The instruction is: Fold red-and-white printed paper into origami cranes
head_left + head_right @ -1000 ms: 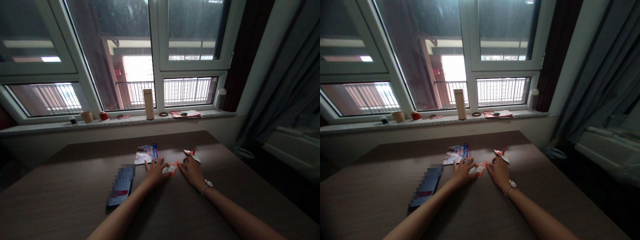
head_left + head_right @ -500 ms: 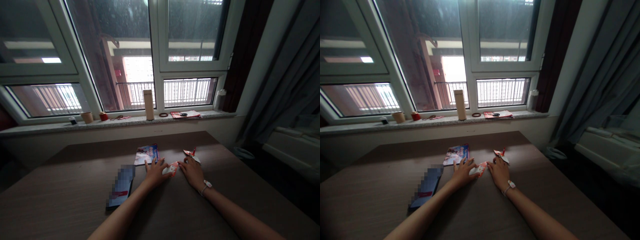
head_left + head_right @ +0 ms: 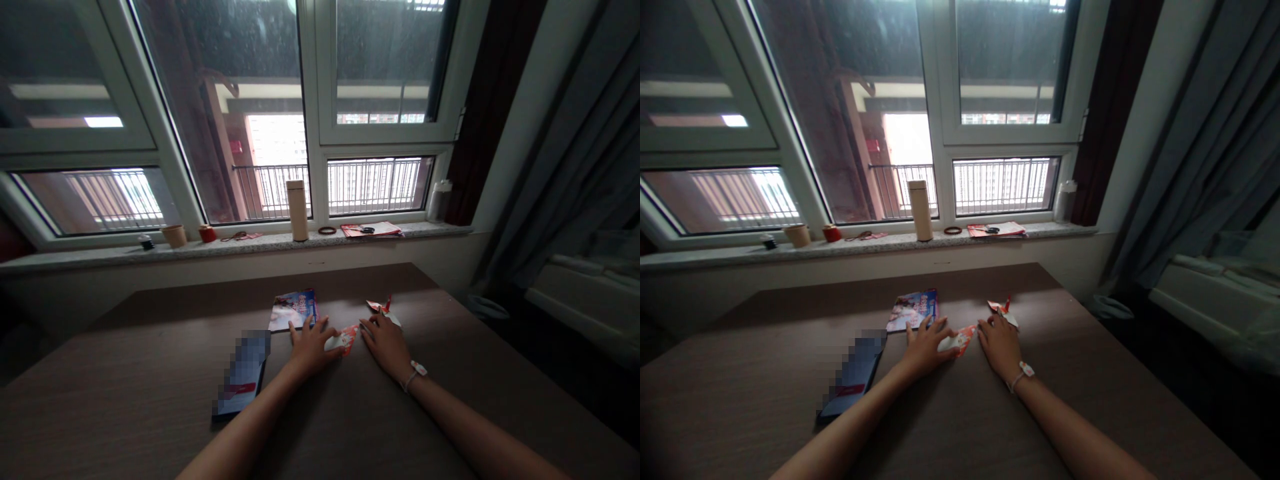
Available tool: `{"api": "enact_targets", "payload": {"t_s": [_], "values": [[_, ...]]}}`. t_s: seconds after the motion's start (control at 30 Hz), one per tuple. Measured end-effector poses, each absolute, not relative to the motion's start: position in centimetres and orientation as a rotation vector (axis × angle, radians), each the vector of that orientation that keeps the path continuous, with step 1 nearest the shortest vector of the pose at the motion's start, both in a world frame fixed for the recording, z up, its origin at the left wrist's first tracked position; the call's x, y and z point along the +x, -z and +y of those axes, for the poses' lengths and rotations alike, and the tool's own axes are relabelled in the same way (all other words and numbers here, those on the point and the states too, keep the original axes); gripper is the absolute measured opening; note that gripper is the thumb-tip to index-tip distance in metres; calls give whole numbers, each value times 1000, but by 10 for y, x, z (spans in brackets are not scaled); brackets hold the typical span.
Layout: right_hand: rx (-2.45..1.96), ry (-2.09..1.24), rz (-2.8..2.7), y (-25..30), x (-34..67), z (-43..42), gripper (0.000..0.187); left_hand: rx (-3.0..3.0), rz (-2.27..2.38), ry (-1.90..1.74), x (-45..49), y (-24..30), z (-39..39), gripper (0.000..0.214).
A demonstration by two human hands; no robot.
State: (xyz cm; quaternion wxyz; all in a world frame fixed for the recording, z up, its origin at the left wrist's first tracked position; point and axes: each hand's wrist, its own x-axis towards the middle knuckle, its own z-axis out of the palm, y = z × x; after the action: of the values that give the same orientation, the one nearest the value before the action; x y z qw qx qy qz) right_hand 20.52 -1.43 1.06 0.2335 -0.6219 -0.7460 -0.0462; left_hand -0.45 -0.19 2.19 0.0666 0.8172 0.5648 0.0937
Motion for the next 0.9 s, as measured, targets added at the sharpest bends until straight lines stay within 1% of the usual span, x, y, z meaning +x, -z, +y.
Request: {"api": "enact_targets", "payload": {"t_s": [0.13,0.5,0.9], "values": [[-1721,144,-2054,-10,204,-15,27,2464,1704,-274,-4,-24,-3,45],[-1774,158,-2035,-9,201,-13,28,2452,1684,-297,-5,-19,0,45],[-1713,68,-1992,-9,207,-9,29,2486,1674,-388,-6,-13,1,42]]}}
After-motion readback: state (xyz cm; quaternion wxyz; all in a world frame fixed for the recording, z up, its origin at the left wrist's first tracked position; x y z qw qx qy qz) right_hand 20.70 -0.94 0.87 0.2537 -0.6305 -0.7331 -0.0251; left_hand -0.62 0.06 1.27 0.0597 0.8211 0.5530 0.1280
